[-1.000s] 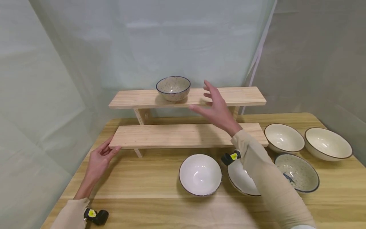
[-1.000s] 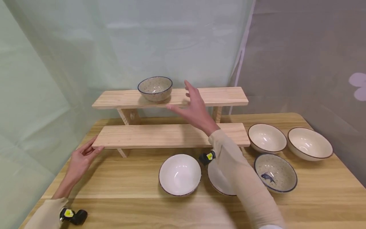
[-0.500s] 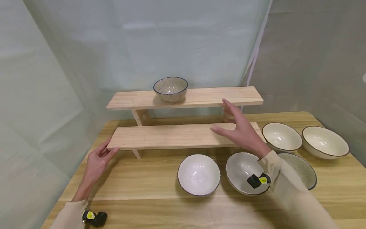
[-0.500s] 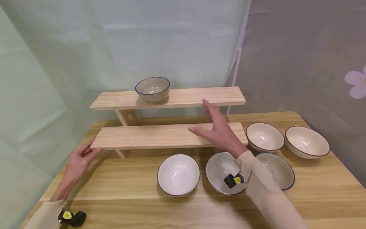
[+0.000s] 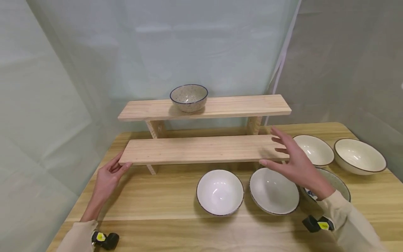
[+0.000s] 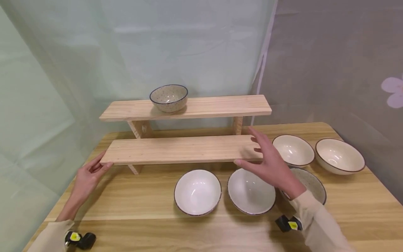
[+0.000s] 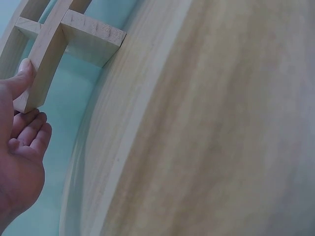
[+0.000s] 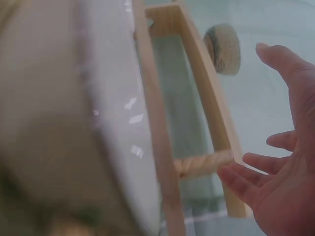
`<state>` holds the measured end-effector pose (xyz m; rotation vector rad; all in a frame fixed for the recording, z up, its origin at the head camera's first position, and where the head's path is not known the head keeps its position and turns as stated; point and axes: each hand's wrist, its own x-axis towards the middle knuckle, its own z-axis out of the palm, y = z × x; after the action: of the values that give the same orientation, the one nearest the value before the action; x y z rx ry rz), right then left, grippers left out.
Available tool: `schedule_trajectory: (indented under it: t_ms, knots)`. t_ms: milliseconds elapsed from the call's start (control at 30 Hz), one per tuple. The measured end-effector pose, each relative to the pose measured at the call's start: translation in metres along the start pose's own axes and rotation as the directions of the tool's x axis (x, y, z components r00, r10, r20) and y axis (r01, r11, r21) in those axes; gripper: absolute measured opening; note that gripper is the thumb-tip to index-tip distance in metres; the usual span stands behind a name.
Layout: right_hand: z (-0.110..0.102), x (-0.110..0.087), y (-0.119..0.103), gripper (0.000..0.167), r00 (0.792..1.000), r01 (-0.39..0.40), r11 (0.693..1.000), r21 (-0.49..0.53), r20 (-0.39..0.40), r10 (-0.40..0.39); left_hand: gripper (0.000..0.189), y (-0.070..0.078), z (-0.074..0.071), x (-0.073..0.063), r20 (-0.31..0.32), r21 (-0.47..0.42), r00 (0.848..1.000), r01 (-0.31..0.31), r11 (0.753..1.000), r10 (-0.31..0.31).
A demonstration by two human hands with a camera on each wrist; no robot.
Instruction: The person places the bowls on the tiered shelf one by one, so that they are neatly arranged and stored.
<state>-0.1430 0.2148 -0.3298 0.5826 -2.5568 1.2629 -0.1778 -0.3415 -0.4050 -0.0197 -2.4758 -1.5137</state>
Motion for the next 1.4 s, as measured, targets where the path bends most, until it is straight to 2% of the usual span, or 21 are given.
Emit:
schedule_trajectory:
  t_ms: [333,567,667,767,900,1100,1400]
  knots:
    - [-0.021,-0.048,0.024,0.099,0.996,0.012,0.998,-0.056,-0.084,-0.017,0.067,0.000,0.003,0.000,0.008,-0.027,0.999,-0.031,0.999,0.031]
    - [-0.034,-0.080,0.035,0.100,0.985,0.019,0.996,-0.090,-0.170,-0.034,0.065,0.000,0.004,-0.001,0.004,-0.041,0.999,-0.053,0.998,0.053]
    - [-0.040,-0.093,0.040,0.101,0.981,-0.015,0.995,-0.098,-0.194,-0.004,0.065,0.000,0.004,0.000,-0.002,-0.042,0.998,-0.056,0.998,0.056]
    - [-0.046,-0.106,0.047,0.103,0.975,-0.089,0.989,-0.122,-0.215,0.061,0.064,-0.001,0.003,0.000,-0.002,-0.045,0.998,-0.058,0.997,0.058]
    - [-0.051,-0.118,0.055,0.105,0.964,-0.142,0.976,-0.162,-0.246,0.100,0.064,-0.001,0.003,0.000,-0.003,-0.046,0.998,-0.062,0.997,0.062]
    - [-0.050,-0.128,0.065,0.108,0.953,-0.126,0.976,-0.180,-0.294,0.069,0.065,-0.001,0.002,0.001,-0.014,-0.038,0.999,-0.049,0.998,0.049]
    - [-0.049,-0.145,0.078,0.110,0.946,-0.200,0.955,-0.217,-0.296,0.130,0.066,-0.002,0.002,0.001,0.001,-0.039,0.999,-0.038,0.999,0.038]
